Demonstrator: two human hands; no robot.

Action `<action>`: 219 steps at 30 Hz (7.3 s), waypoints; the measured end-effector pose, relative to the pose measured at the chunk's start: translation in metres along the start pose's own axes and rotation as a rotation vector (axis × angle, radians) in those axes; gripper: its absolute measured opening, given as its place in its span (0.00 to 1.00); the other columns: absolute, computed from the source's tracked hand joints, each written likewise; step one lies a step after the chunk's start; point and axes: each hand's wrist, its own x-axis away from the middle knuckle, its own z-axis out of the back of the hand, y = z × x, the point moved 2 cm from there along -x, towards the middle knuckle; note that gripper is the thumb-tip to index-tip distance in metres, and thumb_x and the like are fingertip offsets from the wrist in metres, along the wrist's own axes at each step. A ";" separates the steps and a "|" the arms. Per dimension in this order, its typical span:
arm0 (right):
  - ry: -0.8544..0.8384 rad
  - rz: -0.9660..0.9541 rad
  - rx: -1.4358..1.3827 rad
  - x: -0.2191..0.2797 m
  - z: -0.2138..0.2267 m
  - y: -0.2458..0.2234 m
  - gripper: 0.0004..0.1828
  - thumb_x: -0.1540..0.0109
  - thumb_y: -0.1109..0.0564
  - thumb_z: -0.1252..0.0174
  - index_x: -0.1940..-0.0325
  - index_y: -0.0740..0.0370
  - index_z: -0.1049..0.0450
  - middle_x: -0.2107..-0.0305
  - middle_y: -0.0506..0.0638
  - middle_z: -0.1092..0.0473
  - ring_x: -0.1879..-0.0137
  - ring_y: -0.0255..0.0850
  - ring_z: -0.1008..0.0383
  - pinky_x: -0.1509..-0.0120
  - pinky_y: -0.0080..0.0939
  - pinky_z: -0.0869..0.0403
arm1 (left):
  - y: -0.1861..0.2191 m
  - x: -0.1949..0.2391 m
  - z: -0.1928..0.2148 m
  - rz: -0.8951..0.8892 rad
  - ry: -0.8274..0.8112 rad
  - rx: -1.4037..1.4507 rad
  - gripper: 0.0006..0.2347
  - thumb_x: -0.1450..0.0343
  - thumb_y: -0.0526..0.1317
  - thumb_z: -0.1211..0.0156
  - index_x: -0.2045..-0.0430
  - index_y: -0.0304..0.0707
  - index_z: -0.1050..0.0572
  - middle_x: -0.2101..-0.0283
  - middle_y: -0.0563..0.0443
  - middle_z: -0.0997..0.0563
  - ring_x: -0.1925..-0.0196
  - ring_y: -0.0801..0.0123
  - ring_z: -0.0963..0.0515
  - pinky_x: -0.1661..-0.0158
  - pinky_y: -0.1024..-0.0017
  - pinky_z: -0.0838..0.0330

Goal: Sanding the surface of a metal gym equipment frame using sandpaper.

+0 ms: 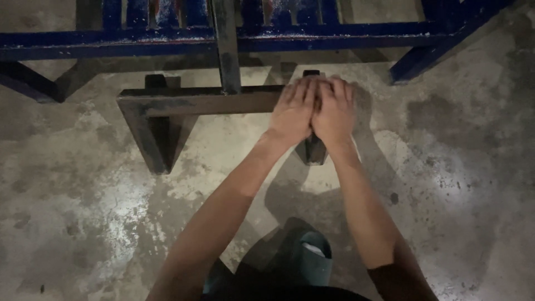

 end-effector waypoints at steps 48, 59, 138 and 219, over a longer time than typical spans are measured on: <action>-0.152 0.079 -0.535 0.035 -0.042 -0.132 0.22 0.32 0.66 0.45 0.33 0.66 0.29 0.31 0.57 0.38 0.23 0.55 0.41 0.22 0.50 0.35 | -0.065 0.106 0.088 0.213 0.298 0.034 0.19 0.38 0.28 0.36 0.52 0.28 0.26 0.41 0.38 0.27 0.38 0.40 0.29 0.41 0.56 0.29; -0.244 0.252 -0.347 0.020 -0.033 -0.164 0.28 0.33 0.64 0.43 0.27 0.60 0.33 0.25 0.55 0.47 0.19 0.55 0.50 0.21 0.53 0.37 | -0.096 0.133 0.094 0.203 0.453 0.085 0.20 0.30 0.28 0.40 0.42 0.32 0.33 0.34 0.36 0.35 0.29 0.35 0.36 0.32 0.47 0.35; -0.542 0.563 -0.489 0.032 -0.103 -0.311 0.33 0.46 0.66 0.45 0.34 0.71 0.33 0.27 0.56 0.49 0.23 0.59 0.49 0.29 0.54 0.33 | -0.209 0.247 0.134 0.653 0.561 -0.010 0.14 0.29 0.29 0.38 0.49 0.32 0.27 0.44 0.34 0.28 0.43 0.38 0.26 0.45 0.53 0.29; -0.165 0.195 -0.535 0.038 -0.046 -0.163 0.42 0.37 0.67 0.38 0.21 0.68 0.47 0.21 0.64 0.63 0.19 0.65 0.52 0.26 0.53 0.31 | -0.084 0.124 0.093 0.400 0.231 0.327 0.24 0.32 0.25 0.45 0.38 0.37 0.28 0.26 0.40 0.37 0.41 0.48 0.21 0.49 0.61 0.22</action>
